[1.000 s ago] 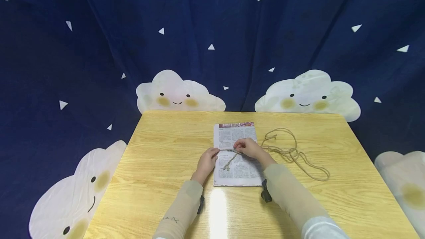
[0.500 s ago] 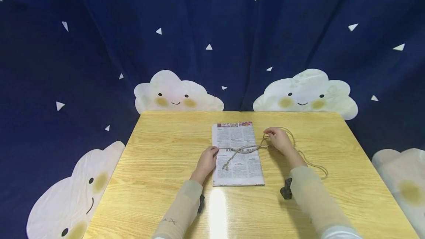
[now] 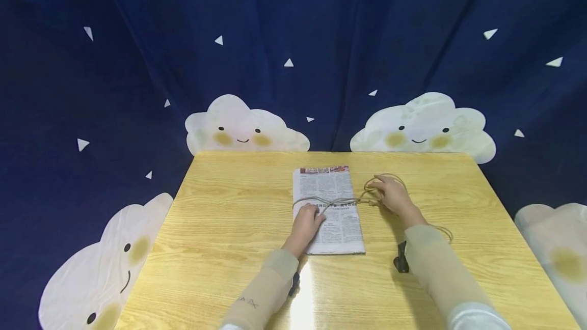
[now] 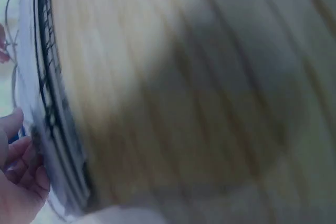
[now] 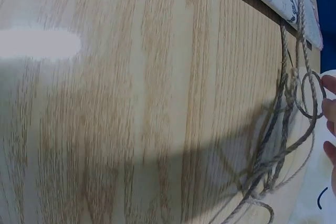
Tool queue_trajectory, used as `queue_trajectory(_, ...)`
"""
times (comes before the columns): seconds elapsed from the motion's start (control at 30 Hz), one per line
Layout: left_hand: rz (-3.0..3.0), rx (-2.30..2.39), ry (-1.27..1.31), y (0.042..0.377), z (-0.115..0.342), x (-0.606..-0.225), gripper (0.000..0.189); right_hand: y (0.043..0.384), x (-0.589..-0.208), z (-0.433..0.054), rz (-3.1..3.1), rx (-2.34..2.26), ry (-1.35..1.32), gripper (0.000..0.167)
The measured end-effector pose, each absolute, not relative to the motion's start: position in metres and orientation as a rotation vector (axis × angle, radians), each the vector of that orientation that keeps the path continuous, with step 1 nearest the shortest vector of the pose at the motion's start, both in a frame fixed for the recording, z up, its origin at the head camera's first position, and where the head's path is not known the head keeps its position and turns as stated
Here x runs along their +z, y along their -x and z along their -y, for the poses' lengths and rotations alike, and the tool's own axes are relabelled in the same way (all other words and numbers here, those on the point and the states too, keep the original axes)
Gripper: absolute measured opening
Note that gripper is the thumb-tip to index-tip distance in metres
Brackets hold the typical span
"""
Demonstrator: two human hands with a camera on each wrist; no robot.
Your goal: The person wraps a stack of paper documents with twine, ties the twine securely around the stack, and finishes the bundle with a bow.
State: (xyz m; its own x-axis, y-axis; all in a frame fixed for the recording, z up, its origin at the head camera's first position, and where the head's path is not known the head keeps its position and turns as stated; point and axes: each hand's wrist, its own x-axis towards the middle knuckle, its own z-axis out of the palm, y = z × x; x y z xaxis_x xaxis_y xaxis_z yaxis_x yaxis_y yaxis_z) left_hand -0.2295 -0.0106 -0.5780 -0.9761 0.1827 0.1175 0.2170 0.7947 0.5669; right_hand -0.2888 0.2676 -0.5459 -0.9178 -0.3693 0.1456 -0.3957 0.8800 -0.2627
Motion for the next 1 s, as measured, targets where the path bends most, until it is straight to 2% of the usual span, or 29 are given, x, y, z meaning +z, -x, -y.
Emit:
queue_trajectory(0.23,2.954,-0.796,0.27,0.231,0.003,-0.58,0.015,0.289,-0.549,-0.265,3.064,0.564,-0.335,0.02)
queue_trajectory(0.37,2.954,-0.76,0.262,0.23,0.011,-0.58,0.012,0.287,-0.551,-0.267,3.061,0.763,-0.192,0.022)
queue_trajectory(0.57,2.907,-0.753,0.227,0.226,0.04,-0.582,0.01,0.285,-0.55,-0.276,2.986,0.955,-0.016,0.029)
queue_trajectory(1.0,2.77,-0.832,0.038,0.234,0.116,-0.582,0.011,0.275,-0.551,-0.291,2.674,1.255,0.272,0.027)
